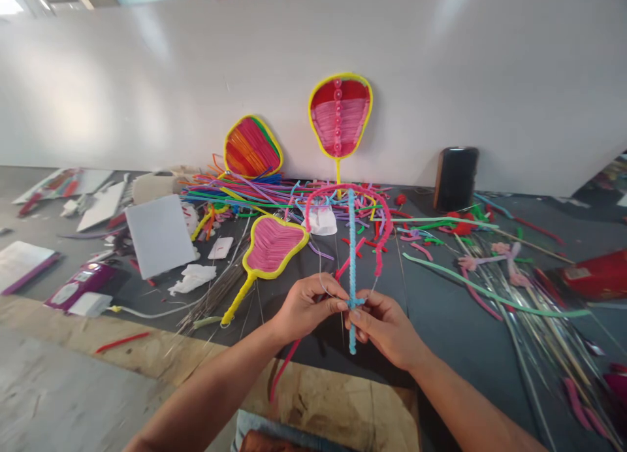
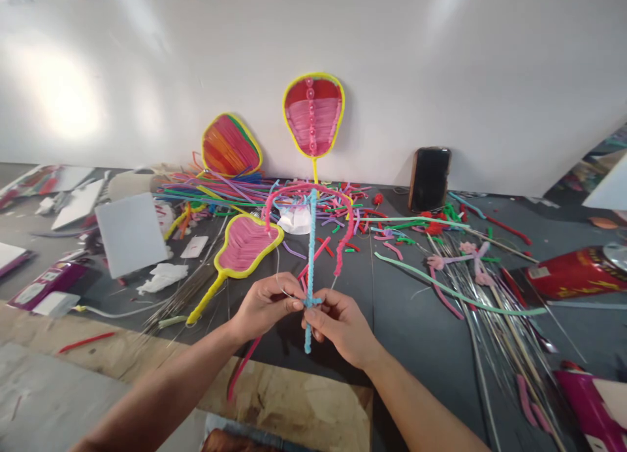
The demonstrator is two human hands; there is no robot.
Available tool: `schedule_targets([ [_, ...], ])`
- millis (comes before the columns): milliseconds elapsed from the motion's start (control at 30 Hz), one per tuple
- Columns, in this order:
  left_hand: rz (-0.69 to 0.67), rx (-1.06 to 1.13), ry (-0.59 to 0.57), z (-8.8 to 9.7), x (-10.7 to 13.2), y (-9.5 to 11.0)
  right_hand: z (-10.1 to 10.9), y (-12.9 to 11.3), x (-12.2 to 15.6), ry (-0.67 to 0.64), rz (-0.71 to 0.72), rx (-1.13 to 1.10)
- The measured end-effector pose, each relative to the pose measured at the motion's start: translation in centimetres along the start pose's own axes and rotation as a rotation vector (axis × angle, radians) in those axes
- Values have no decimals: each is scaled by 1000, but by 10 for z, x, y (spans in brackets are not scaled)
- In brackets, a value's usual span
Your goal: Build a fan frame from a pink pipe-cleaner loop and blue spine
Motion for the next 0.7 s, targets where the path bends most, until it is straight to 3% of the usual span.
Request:
schedule_targets([
  [400,-55,-89,22,8,-2,4,11,-1,0,58,44,47],
  [700,-95,-78,31,5,-2,9,12,-8,-1,98,84,-143],
])
Point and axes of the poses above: each hand's wrist, its own x-axis away from the middle knuckle, its own z-axis out of the back of the hand, y = z × x, the point moved 8 cm from there along -x, towards the middle knuckle, and after that the axes turned 10 degrees about -z, right-handed, at the moved point
